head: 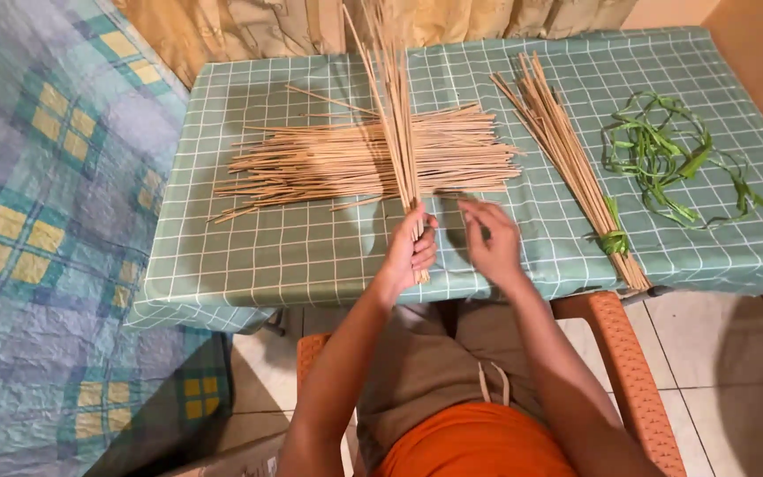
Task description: The person is gathering thin wooden sticks into bundles and securing them by tying green plant-based strips around them.
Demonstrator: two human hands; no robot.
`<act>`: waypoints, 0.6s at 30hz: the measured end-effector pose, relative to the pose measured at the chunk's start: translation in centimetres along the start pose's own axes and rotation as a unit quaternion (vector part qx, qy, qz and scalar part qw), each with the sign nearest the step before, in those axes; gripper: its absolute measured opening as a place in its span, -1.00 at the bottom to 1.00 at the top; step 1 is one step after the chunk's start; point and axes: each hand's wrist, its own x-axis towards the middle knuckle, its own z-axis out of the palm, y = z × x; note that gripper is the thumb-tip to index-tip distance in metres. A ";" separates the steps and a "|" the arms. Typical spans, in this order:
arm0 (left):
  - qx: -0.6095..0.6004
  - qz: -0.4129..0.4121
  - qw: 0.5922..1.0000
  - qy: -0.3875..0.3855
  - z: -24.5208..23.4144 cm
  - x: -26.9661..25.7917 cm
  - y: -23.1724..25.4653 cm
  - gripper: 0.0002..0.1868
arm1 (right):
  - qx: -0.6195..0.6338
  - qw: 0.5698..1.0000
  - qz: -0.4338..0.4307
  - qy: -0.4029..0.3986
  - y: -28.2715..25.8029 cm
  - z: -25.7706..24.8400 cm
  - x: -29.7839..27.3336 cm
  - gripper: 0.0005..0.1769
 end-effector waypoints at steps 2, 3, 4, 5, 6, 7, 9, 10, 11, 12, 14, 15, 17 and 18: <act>-0.001 0.000 1.000 0.000 -0.1 0.1 0.2 -0.52 | -0.110 0.993 -0.002 -0.036 0.9 -0.5 0.8 -0.55; -0.001 -0.002 1.000 -0.003 -0.1 0.2 0.1 -0.55 | -0.220 0.973 -0.004 -0.070 1.3 -0.8 1.0 -0.41; 0.000 -0.003 1.000 -0.003 0.0 0.1 0.2 -0.55 | -0.220 0.973 -0.004 -0.069 1.7 -0.5 0.9 -0.41; 0.003 -0.002 1.000 0.000 0.1 0.1 0.3 -0.54 | -0.250 0.965 0.021 -0.081 2.0 -0.2 0.8 -0.43; 0.005 0.000 1.000 0.004 0.2 0.0 0.4 -0.54 | -0.280 0.954 0.045 -0.094 2.3 0.0 0.7 -0.45; 0.005 0.000 1.000 0.004 0.3 0.1 0.5 -0.54 | -0.280 0.954 0.045 -0.094 3.5 0.2 0.4 -0.45; -0.007 0.001 1.000 -0.002 0.4 0.0 0.4 -0.56 | -0.317 0.947 0.013 -0.058 5.7 0.6 -0.7 -0.62; -0.007 -0.002 1.000 0.000 0.4 -0.1 0.4 -0.56 | -0.317 0.947 0.016 -0.059 6.1 0.6 -1.0 -0.62; -0.006 0.000 1.000 -0.001 0.4 -0.2 0.4 -0.57 | -0.318 0.946 0.016 -0.063 6.5 0.6 -1.3 -0.71; -0.004 0.003 1.000 -0.004 0.5 -0.2 0.6 -0.58 | -0.319 0.945 0.014 -0.066 6.9 0.6 -1.5 -0.77; 0.007 0.001 1.000 -0.002 0.4 -0.2 0.3 -0.59 | -0.321 0.944 0.012 -0.069 6.1 0.3 -1.3 -0.77; 0.018 0.002 1.000 0.000 0.4 -0.1 0.3 -0.60 | -0.324 0.943 0.007 -0.073 5.6 0.2 -1.0 -0.76; 0.021 0.007 1.000 -0.004 0.5 -0.1 0.3 -0.59 | -0.321 0.944 0.000 -0.070 3.9 0.0 -0.3 -0.84; 0.023 0.009 1.000 -0.005 0.4 -0.2 0.2 -0.58 | -0.318 0.946 -0.005 -0.069 3.0 0.0 -0.1 -0.89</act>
